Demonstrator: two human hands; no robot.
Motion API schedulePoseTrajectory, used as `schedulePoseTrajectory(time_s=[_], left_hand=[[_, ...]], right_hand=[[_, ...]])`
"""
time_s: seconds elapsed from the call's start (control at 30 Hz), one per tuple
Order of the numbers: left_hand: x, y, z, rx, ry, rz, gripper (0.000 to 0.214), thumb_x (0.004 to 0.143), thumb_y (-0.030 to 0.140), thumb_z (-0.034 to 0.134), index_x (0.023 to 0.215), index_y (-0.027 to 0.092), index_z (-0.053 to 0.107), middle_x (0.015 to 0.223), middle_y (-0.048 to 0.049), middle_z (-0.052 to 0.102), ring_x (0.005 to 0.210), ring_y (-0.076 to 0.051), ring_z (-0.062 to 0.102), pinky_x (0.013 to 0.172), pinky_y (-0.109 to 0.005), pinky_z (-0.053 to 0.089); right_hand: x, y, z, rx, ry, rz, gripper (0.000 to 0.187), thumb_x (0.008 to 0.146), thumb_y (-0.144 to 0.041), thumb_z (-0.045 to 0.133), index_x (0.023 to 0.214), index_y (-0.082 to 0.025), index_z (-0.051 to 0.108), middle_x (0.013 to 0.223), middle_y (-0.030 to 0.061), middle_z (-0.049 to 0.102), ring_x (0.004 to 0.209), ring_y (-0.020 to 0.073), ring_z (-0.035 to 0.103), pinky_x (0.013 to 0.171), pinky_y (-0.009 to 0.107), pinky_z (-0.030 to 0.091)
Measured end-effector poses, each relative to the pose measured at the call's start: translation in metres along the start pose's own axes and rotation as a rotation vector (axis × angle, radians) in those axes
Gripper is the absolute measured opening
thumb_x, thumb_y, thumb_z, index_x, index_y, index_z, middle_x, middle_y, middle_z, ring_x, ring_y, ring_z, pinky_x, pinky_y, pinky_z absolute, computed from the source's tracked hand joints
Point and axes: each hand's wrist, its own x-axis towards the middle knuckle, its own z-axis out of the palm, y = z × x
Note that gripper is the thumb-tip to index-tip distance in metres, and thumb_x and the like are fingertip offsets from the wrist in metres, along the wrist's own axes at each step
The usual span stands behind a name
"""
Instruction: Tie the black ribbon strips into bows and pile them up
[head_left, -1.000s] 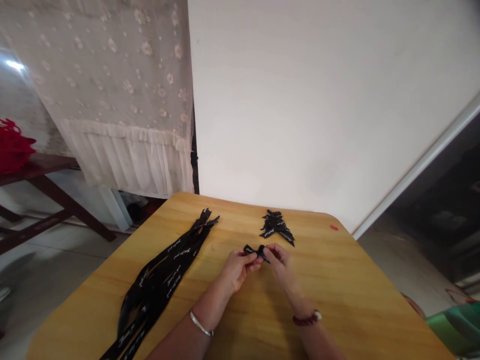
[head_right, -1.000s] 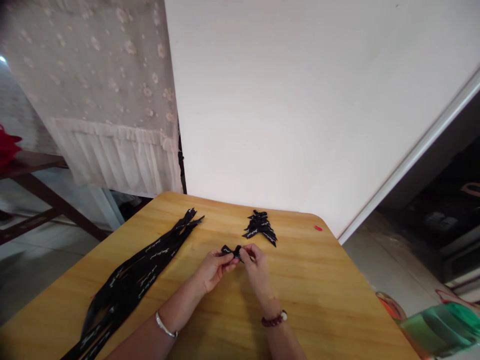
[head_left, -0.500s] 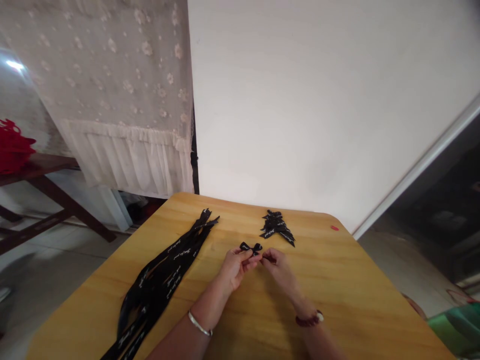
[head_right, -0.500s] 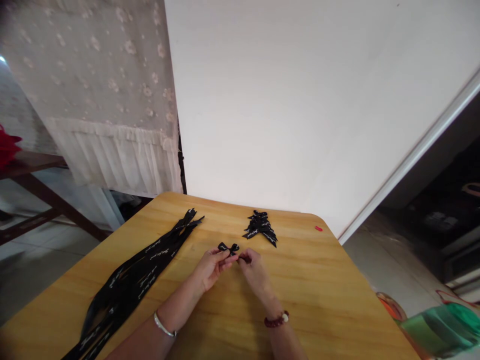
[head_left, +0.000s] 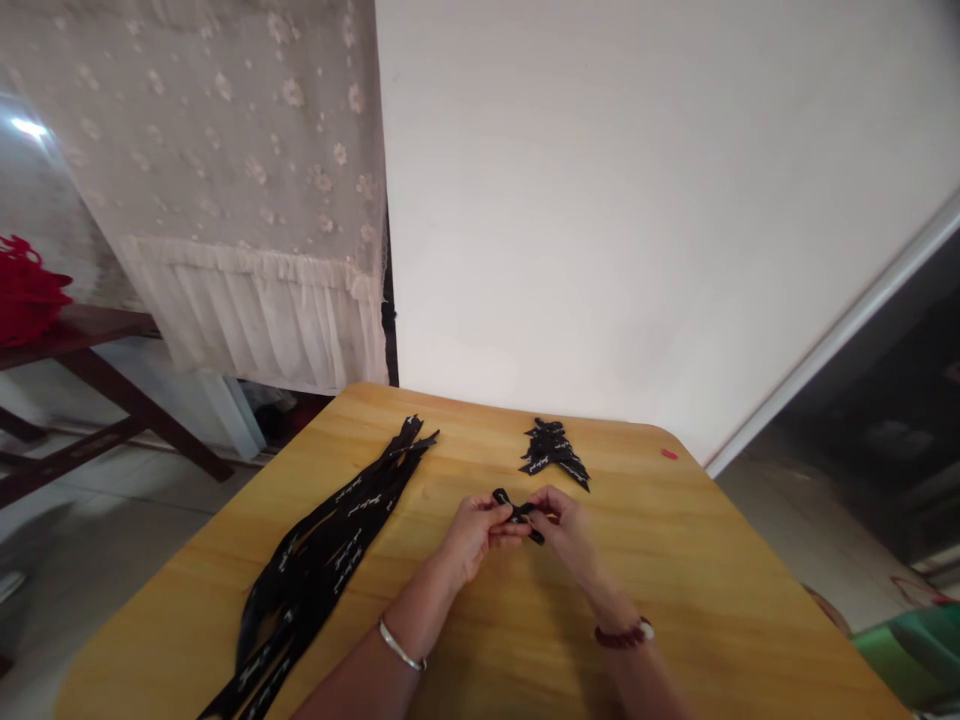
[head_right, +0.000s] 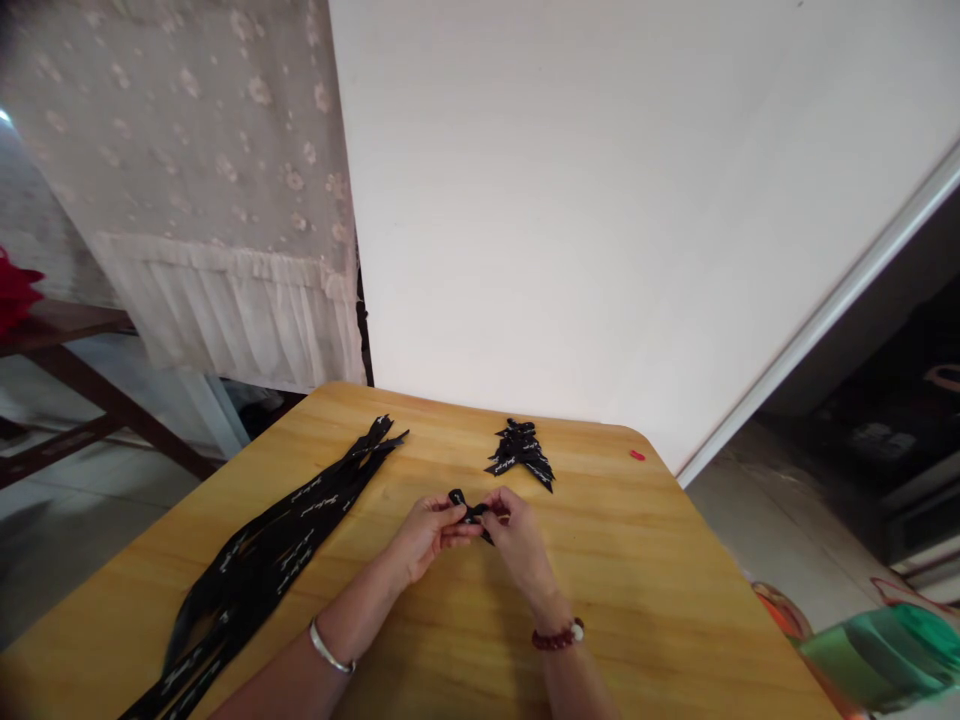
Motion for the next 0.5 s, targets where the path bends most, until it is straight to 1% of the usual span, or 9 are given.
schedulePoseTrajectory(time_s=[0.17, 0.23, 0.27, 0.33, 0.43, 0.5], left_hand=[[-0.001, 0.000, 0.000, -0.032, -0.009, -0.052, 0.011, 0.061, 0.013, 0.062, 0.065, 0.009, 0.053, 0.058, -0.0062, 0.063, 0.056, -0.018, 0.062, 0.048, -0.021, 0.046], [-0.002, 0.001, 0.001, -0.032, -0.004, -0.009, 0.012, 0.060, 0.014, 0.062, 0.066, 0.009, 0.053, 0.060, -0.0061, 0.063, 0.057, -0.017, 0.062, 0.049, -0.022, 0.046], [-0.002, 0.001, 0.002, -0.021, 0.009, 0.032, 0.013, 0.060, 0.016, 0.062, 0.067, 0.009, 0.053, 0.061, -0.0065, 0.063, 0.058, -0.017, 0.062, 0.050, -0.023, 0.047], [-0.003, 0.002, 0.005, 0.018, 0.051, 0.123, 0.017, 0.060, 0.020, 0.063, 0.069, 0.010, 0.053, 0.065, -0.0077, 0.064, 0.059, -0.019, 0.062, 0.051, -0.024, 0.047], [-0.002, 0.002, 0.008, 0.082, 0.088, 0.201, 0.022, 0.057, 0.025, 0.063, 0.069, 0.011, 0.053, 0.065, -0.0072, 0.064, 0.059, -0.020, 0.062, 0.050, -0.026, 0.047], [0.000, 0.000, 0.009, 0.124, 0.074, 0.222, 0.023, 0.056, 0.028, 0.063, 0.069, 0.012, 0.053, 0.064, -0.0058, 0.064, 0.057, -0.019, 0.061, 0.050, -0.027, 0.047]], right_hand=[[-0.002, -0.001, 0.002, -0.168, 0.099, -0.208, 0.010, 0.068, -0.015, 0.044, 0.062, -0.019, 0.052, 0.064, 0.0003, 0.054, 0.063, 0.0149, 0.051, 0.061, 0.026, 0.040], [-0.002, -0.003, 0.001, -0.152, 0.139, -0.206, 0.010, 0.070, -0.019, 0.044, 0.066, -0.019, 0.053, 0.069, 0.0020, 0.056, 0.068, 0.0159, 0.053, 0.063, 0.027, 0.040], [-0.002, -0.003, 0.001, -0.116, 0.163, -0.176, 0.009, 0.071, -0.022, 0.045, 0.070, -0.019, 0.054, 0.072, 0.0028, 0.057, 0.070, 0.0163, 0.053, 0.064, 0.027, 0.040], [-0.001, -0.004, -0.001, -0.018, 0.208, -0.063, 0.014, 0.071, -0.031, 0.048, 0.073, -0.019, 0.054, 0.073, 0.0038, 0.059, 0.070, 0.0170, 0.055, 0.062, 0.027, 0.041], [0.000, -0.003, -0.003, 0.117, 0.224, 0.190, 0.027, 0.069, -0.043, 0.048, 0.067, -0.018, 0.056, 0.069, 0.0048, 0.061, 0.067, 0.0182, 0.057, 0.056, 0.027, 0.042], [0.000, -0.002, -0.002, 0.175, 0.230, 0.316, 0.033, 0.067, -0.048, 0.048, 0.064, -0.017, 0.058, 0.069, 0.0058, 0.063, 0.067, 0.0194, 0.058, 0.054, 0.027, 0.041]])
